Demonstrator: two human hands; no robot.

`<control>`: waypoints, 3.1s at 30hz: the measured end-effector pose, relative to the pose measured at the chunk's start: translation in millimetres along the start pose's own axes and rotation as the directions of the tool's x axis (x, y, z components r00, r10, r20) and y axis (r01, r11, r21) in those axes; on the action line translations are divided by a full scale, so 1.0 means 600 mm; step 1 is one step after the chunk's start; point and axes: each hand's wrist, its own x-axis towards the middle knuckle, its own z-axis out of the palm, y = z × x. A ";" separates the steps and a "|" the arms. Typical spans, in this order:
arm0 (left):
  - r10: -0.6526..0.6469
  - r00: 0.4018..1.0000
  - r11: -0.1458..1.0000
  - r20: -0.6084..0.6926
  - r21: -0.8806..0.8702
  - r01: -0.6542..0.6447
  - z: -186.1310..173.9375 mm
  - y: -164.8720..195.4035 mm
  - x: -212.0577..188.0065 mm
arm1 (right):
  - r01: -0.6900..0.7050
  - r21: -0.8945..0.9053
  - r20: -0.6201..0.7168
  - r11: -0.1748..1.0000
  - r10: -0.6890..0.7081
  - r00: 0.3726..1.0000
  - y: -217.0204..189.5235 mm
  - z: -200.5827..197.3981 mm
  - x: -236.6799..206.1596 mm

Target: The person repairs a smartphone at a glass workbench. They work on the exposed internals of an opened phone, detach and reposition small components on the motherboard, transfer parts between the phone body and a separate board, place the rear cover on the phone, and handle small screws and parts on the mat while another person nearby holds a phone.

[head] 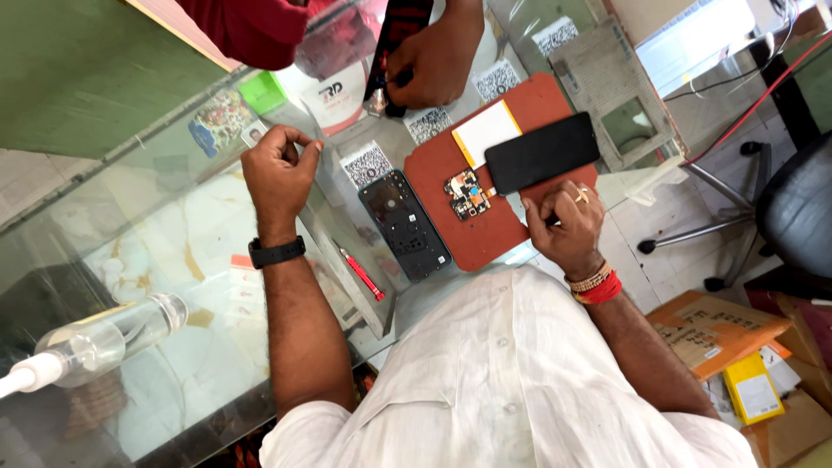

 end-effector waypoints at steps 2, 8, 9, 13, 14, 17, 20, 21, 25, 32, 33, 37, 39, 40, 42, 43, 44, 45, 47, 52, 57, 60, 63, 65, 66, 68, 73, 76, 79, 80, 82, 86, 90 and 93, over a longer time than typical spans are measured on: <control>-0.011 1.000 1.000 0.000 -0.019 0.011 0.000 0.002 0.001 | 0.005 -0.008 0.003 1.000 -0.005 1.000 0.000 -0.002 0.000; -0.014 1.000 0.994 0.007 -0.105 0.015 0.003 -0.001 -0.001 | 0.022 0.012 0.017 1.000 -0.022 1.000 0.005 -0.003 -0.006; -0.017 1.000 0.995 0.007 -0.099 0.018 0.003 -0.002 0.000 | 0.024 -0.008 0.003 1.000 -0.024 1.000 0.005 -0.003 -0.006; -0.024 0.999 0.997 0.020 -0.077 0.026 0.003 -0.005 -0.003 | -0.001 -0.126 -0.029 0.992 -0.003 1.000 -0.003 -0.009 -0.007; -0.021 1.000 0.997 0.023 -0.071 0.023 0.003 -0.005 -0.003 | -0.012 -0.164 -0.034 0.986 0.007 0.999 -0.005 -0.013 -0.007; -0.015 1.000 0.998 0.023 -0.063 0.016 0.001 -0.007 -0.005 | -0.005 -0.233 -0.035 0.972 -0.004 0.999 -0.008 -0.031 -0.008; -0.020 0.999 0.998 0.025 -0.053 0.021 0.002 -0.008 -0.006 | -0.027 -0.245 -0.033 0.969 0.019 0.999 -0.006 -0.050 -0.017; -0.010 1.000 0.999 0.022 -0.045 0.011 0.002 -0.008 -0.007 | -0.023 -0.241 -0.030 0.970 0.016 0.999 -0.006 -0.054 -0.021; 0.013 1.000 1.000 0.018 -0.029 -0.013 0.001 -0.009 -0.007 | 0.021 -0.237 0.000 0.971 -0.021 1.000 -0.001 -0.061 -0.039; 0.017 1.000 1.000 0.020 -0.025 -0.017 0.000 -0.010 -0.008 | 0.046 -0.217 0.067 0.975 -0.032 0.997 -0.002 -0.057 -0.047; 0.016 1.000 1.000 0.018 -0.025 -0.015 -0.001 -0.009 -0.008 | 0.037 -0.229 0.123 0.973 -0.009 0.992 -0.003 -0.057 -0.046; 0.018 1.000 0.999 0.017 -0.042 -0.018 0.003 -0.007 -0.008 | 0.046 -0.222 0.134 0.974 -0.017 0.991 -0.009 -0.058 -0.039; 0.018 1.000 0.999 0.006 -0.038 -0.018 -0.001 -0.008 -0.007 | 0.062 -0.231 0.130 0.971 -0.033 0.991 -0.010 -0.054 -0.035; 0.016 1.000 0.999 0.009 -0.032 -0.015 -0.002 -0.008 -0.008 | 0.054 -0.266 0.176 0.963 -0.007 0.984 -0.011 -0.053 -0.035; 0.008 1.000 0.999 0.020 -0.046 -0.007 0.002 -0.012 -0.011 | 0.040 -0.278 0.188 0.960 0.014 0.982 -0.012 -0.055 -0.038; 0.003 1.000 0.998 0.026 -0.064 -0.002 0.003 -0.014 -0.010 | 0.034 -0.253 0.154 0.967 0.005 0.988 -0.011 -0.055 -0.040; -0.002 1.000 0.997 0.027 -0.081 0.004 0.004 -0.016 -0.009 | 0.035 -0.226 0.119 0.973 -0.008 0.993 -0.008 -0.055 -0.039; 0.005 1.000 0.998 0.021 -0.067 -0.004 0.004 -0.018 -0.009 | 0.041 -0.226 0.105 0.973 -0.018 0.994 -0.005 -0.055 -0.040; 0.016 1.000 0.999 0.022 -0.037 -0.016 0.003 -0.021 -0.010 | 0.041 -0.227 0.077 0.973 -0.024 0.997 -0.004 -0.055 -0.044; 0.021 1.000 0.999 0.017 -0.050 -0.020 0.006 -0.026 -0.008 | 0.037 -0.216 0.091 0.976 -0.018 0.996 -0.001 -0.052 -0.044; 0.021 1.000 0.999 0.019 -0.034 -0.020 0.007 -0.027 -0.011 | -0.015 -0.177 0.188 0.984 0.048 0.981 -0.004 -0.057 -0.037; 0.022 1.000 0.999 0.009 -0.034 -0.022 0.002 -0.024 -0.010 | 0.031 -0.108 0.044 0.994 -0.026 0.999 -0.008 -0.057 -0.032; 0.009 1.000 0.999 0.015 -0.046 -0.008 0.004 -0.016 -0.009 | 0.068 -0.118 0.054 0.991 -0.062 0.997 -0.014 -0.058 -0.028; 0.017 1.000 0.998 0.008 -0.056 -0.016 0.003 -0.010 -0.008 | 0.107 -0.154 0.088 0.982 -0.094 0.992 -0.021 -0.054 -0.026; 0.031 1.000 0.998 0.003 -0.049 -0.030 0.001 -0.008 -0.006 | 0.136 -0.137 0.091 0.981 -0.125 0.988 -0.024 -0.051 -0.025; 0.049 0.999 0.998 -0.001 -0.034 -0.049 -0.001 -0.004 -0.005 | 0.188 -0.097 0.101 0.977 -0.179 0.979 -0.030 -0.048 -0.025; 0.039 0.999 0.998 -0.001 -0.053 -0.039 -0.003 -0.001 -0.005 | 0.175 -0.036 0.063 0.984 -0.173 0.983 -0.019 -0.032 -0.019; 0.035 0.999 0.995 0.002 -0.091 -0.034 0.000 0.000 -0.006 | 0.159 -0.013 0.039 0.987 -0.159 0.987 -0.008 -0.023 -0.014; 0.030 1.000 0.991 0.000 -0.130 -0.029 0.001 0.001 -0.002 | 0.165 0.018 0.021 0.986 -0.166 0.986 -0.003 -0.007 -0.006; 0.024 1.000 0.990 -0.002 -0.141 -0.024 -0.001 0.001 -0.002 | 0.170 0.030 0.019 0.985 -0.171 0.985 -0.003 -0.003 -0.004; 0.027 0.999 0.989 -0.019 -0.148 -0.029 -0.002 0.000 0.002 | 0.174 0.018 0.027 0.985 -0.174 0.984 -0.004 0.001 0.000; 0.014 1.000 0.991 -0.022 -0.129 -0.017 -0.002 -0.007 0.000 | 0.177 0.015 0.021 0.984 -0.177 0.984 -0.006 0.004 0.001; 0.046 0.998 0.996 -0.050 -0.078 -0.050 0.001 -0.012 -0.004 | 0.158 0.001 0.026 0.987 -0.158 0.987 -0.005 0.007 -0.003; 0.086 0.994 0.994 -0.068 -0.057 -0.090 0.003 -0.010 0.000 | 0.152 0.015 0.007 0.988 -0.152 0.988 -0.003 0.009 -0.001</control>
